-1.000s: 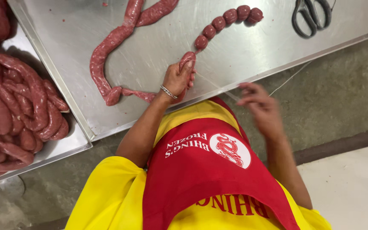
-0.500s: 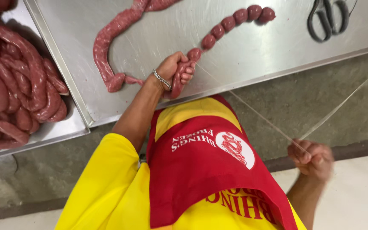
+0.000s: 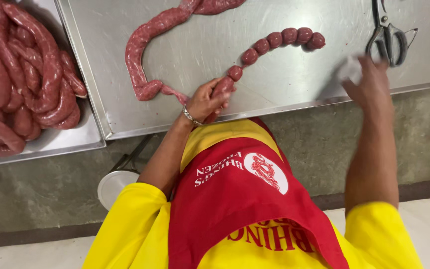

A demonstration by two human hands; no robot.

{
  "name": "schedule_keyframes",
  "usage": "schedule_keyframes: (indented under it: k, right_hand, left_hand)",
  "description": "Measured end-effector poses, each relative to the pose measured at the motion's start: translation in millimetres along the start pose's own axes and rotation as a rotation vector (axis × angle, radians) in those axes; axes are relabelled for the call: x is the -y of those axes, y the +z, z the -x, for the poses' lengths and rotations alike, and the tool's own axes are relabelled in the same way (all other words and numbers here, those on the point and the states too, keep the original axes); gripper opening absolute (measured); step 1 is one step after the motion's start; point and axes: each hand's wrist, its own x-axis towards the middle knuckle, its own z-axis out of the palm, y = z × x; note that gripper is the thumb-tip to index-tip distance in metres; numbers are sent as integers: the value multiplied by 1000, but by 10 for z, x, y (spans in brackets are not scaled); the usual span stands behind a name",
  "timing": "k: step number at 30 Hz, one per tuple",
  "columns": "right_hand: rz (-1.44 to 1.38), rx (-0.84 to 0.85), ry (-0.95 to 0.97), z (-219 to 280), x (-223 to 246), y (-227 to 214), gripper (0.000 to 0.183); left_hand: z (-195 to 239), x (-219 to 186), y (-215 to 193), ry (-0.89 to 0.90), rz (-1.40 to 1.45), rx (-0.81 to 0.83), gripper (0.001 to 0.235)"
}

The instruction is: The person ties sections of sausage casing filled with meat by hand to create individual links. They use a length of thin white string to tie knots between links and cut the string with a pair of scissors.

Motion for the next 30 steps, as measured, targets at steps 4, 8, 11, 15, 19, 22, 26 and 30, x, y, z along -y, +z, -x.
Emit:
schedule_keyframes:
  k: [4,8,11,15,19,22,26,30]
  right_hand:
    - [565,351,-231,-1015,1677,679,38]
    - [249,264,-674,117,3110,852,82]
    - [-414,453,-525,621,2954,248,84]
    - [-721,438,-320,871,2232,-165,21]
    - [-1404,190,-121,1221,1315,-543,12]
    - [-1592,-17,-1,1410,1005,-339,15]
    - [-1342,107,16,1490,1167,100,22]
    - [-1308,119,68,1510,1449,97,24]
  left_hand:
    - [-94,124,-126,-119,-89,-118,35]
    - [-128,140,-176,-146,-97,-147,36]
    - [-71,80,-130,-207,-103,-271,38]
    - [-56,-72,29,-284,-90,-197,40]
    - [-102,22,163,-200,-390,-74,45]
    - [-162,90,192,-208,-391,-22,40]
    - [-216,42,99,-209,-236,213,30]
    - [-344,-23,193,-315,-245,272,27]
